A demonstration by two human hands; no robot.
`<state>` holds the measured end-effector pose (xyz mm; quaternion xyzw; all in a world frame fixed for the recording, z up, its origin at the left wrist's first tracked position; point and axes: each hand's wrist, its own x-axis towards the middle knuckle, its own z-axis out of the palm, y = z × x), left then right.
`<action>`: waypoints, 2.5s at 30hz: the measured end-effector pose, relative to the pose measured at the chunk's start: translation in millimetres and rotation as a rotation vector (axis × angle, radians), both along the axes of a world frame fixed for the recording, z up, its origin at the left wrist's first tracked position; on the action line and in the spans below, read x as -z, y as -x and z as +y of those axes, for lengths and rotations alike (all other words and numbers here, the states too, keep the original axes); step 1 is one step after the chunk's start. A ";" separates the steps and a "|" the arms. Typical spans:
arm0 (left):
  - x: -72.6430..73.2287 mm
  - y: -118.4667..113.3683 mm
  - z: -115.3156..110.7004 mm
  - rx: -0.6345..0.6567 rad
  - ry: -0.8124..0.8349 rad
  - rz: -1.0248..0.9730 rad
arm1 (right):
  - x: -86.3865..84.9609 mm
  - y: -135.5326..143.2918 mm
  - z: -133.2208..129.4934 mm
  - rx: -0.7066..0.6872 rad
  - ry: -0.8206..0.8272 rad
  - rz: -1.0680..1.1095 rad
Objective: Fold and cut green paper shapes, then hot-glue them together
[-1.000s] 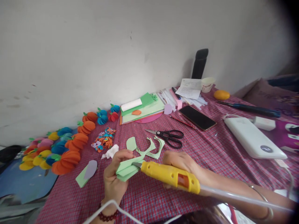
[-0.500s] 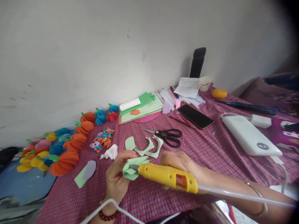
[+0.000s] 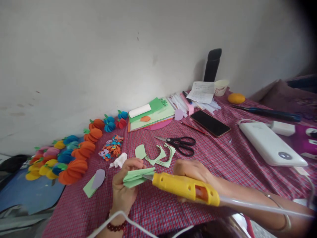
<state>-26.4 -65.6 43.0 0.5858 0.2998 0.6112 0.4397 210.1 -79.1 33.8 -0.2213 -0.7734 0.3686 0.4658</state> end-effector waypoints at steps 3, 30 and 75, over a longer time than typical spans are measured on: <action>-2.9 -2.9 1.3 -0.026 0.013 -0.006 | -1.6 -1.3 -0.7 0.000 -0.024 -0.035; 1.9 6.8 -3.4 -0.118 -0.156 0.173 | -5.0 -0.6 2.1 0.105 -0.031 -0.173; 1.7 9.0 2.4 -0.111 -0.121 0.031 | -16.7 -9.6 5.3 0.103 0.002 -0.169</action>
